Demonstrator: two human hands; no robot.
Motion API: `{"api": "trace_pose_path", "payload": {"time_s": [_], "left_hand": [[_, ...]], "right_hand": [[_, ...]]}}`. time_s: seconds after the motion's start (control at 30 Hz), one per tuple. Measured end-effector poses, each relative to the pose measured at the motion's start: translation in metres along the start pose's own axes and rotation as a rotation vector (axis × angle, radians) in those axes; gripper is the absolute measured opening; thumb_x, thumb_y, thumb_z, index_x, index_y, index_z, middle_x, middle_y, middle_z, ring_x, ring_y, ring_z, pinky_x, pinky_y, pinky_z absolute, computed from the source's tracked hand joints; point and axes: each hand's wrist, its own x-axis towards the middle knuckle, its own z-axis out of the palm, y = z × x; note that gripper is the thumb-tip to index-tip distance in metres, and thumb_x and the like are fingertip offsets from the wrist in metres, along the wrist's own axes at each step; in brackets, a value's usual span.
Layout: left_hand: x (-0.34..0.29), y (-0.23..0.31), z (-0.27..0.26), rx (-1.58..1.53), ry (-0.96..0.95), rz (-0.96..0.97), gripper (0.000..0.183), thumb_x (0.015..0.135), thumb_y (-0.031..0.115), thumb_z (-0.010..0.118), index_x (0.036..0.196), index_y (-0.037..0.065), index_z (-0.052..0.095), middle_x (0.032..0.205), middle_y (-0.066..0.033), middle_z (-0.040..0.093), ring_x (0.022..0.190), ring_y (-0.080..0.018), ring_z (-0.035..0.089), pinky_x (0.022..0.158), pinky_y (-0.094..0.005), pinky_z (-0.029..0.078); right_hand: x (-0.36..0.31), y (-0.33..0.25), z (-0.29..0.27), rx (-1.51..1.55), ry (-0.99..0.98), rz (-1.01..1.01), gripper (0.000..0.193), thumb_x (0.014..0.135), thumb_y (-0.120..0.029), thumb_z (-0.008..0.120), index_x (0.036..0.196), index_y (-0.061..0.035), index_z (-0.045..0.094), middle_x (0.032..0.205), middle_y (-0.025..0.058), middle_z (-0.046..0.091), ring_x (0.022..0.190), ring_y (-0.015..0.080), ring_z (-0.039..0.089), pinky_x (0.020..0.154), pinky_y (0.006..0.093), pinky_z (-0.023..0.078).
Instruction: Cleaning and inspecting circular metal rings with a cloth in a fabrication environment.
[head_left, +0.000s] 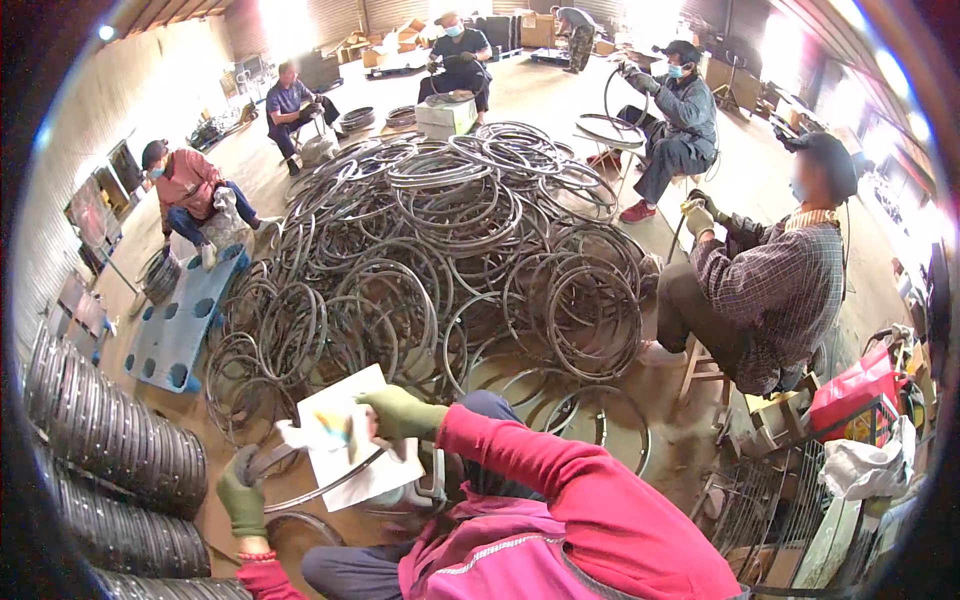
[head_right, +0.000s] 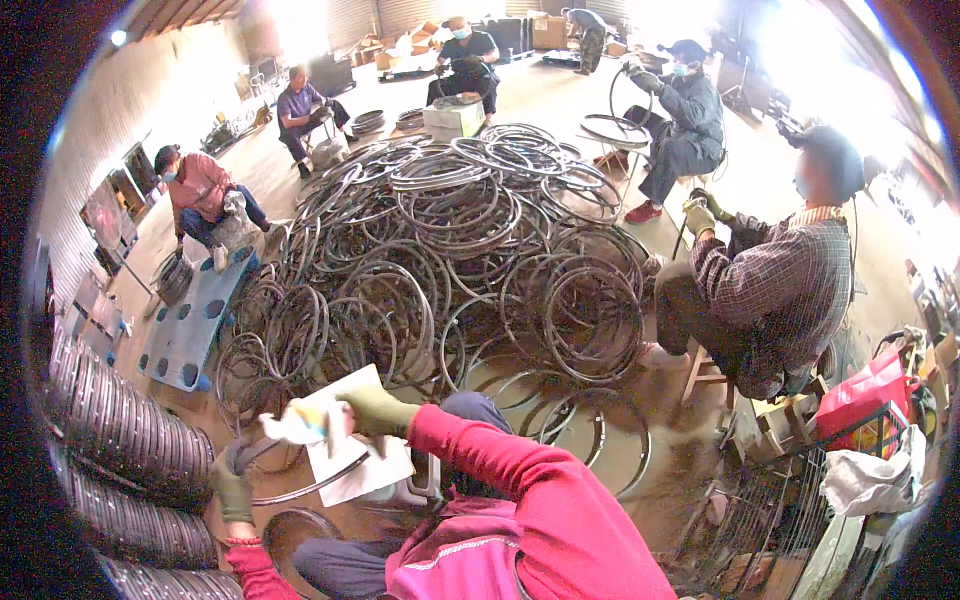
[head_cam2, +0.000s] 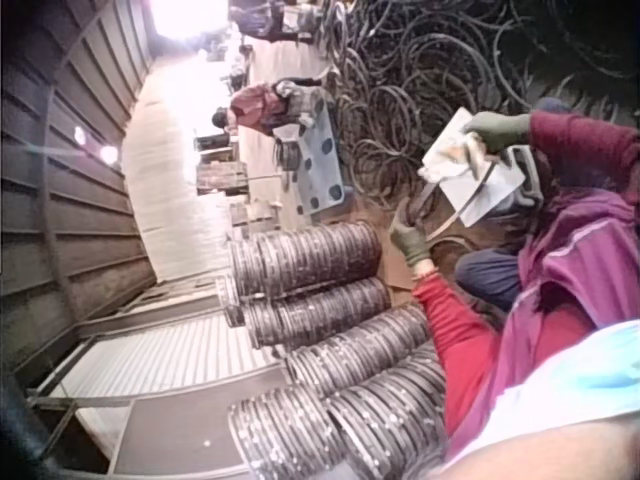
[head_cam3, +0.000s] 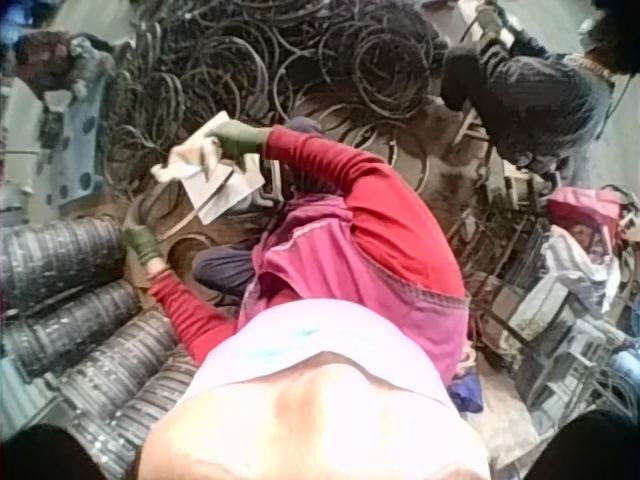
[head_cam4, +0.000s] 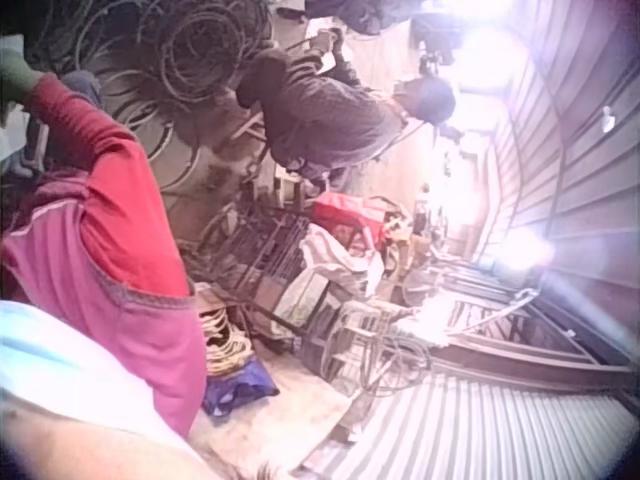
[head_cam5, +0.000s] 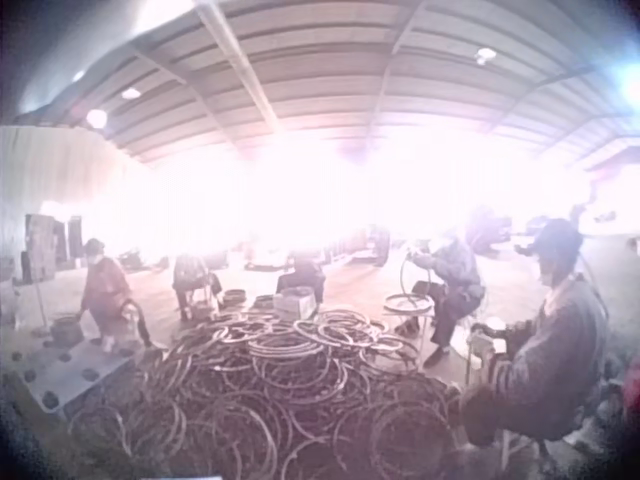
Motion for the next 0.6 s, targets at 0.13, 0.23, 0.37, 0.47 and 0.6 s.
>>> {"api": "trace_pose_path", "payload": {"time_s": [0.13, 0.23, 0.37, 0.47, 0.6], "left_hand": [[-0.01, -0.119, 0.029, 0.453, 0.11, 0.313, 0.041, 0.074, 0.016, 0.058, 0.111, -0.001, 0.055, 0.112, -0.0123, 0.058, 0.105, -0.0235, 0.054, 0.091, -0.0361, 0.041], [0.002, -0.07, 0.031, 0.192, -0.129, -0.076, 0.038, 0.08, 0.018, 0.054, 0.113, 0.0, 0.054, 0.112, -0.0132, 0.057, 0.106, -0.0217, 0.053, 0.091, -0.0345, 0.04], [-0.002, -0.02, -0.003, -0.119, 0.018, 0.075, 0.03, 0.067, 0.001, 0.059, 0.096, 0.002, 0.064, 0.082, -0.0128, 0.065, 0.084, -0.0199, 0.063, 0.072, -0.0292, 0.048], [-0.014, -0.043, -0.014, -0.036, 0.04, 0.08, 0.031, 0.065, 0.001, 0.061, 0.096, 0.001, 0.064, 0.085, -0.0133, 0.065, 0.085, -0.0207, 0.063, 0.074, -0.0307, 0.048], [-0.006, -0.016, 0.016, -0.077, -0.065, 0.033, 0.031, 0.077, 0.013, 0.059, 0.106, 0.002, 0.059, 0.102, -0.0131, 0.062, 0.094, -0.0252, 0.06, 0.081, -0.0325, 0.047]], "right_hand": [[0.03, -0.114, -0.01, -0.406, -0.098, -0.29, 0.046, 0.061, -0.013, 0.069, 0.105, -0.0083, 0.056, 0.074, 0.0104, 0.062, 0.067, 0.0277, 0.063, 0.054, 0.0381, 0.05], [0.029, -0.1, -0.012, -0.421, -0.146, -0.155, 0.049, 0.061, -0.017, 0.068, 0.107, -0.0089, 0.056, 0.076, 0.0122, 0.063, 0.072, 0.0299, 0.063, 0.059, 0.0364, 0.05], [0.005, 0.053, 0.03, 0.236, -0.105, 0.121, 0.053, 0.058, -0.016, 0.069, 0.109, -0.0072, 0.057, 0.083, 0.0164, 0.063, 0.075, 0.0321, 0.062, 0.065, 0.0384, 0.05], [-0.008, 0.02, 0.019, -0.042, 0.022, -0.026, 0.047, 0.063, -0.01, 0.066, 0.109, -0.0078, 0.057, 0.077, 0.0152, 0.063, 0.07, 0.0264, 0.063, 0.063, 0.0387, 0.05], [0.008, -0.074, -0.019, -0.158, -0.039, -0.171, 0.037, 0.067, -0.016, 0.063, 0.103, -0.0072, 0.058, 0.075, 0.0109, 0.065, 0.069, 0.0262, 0.065, 0.058, 0.0372, 0.05]]}}
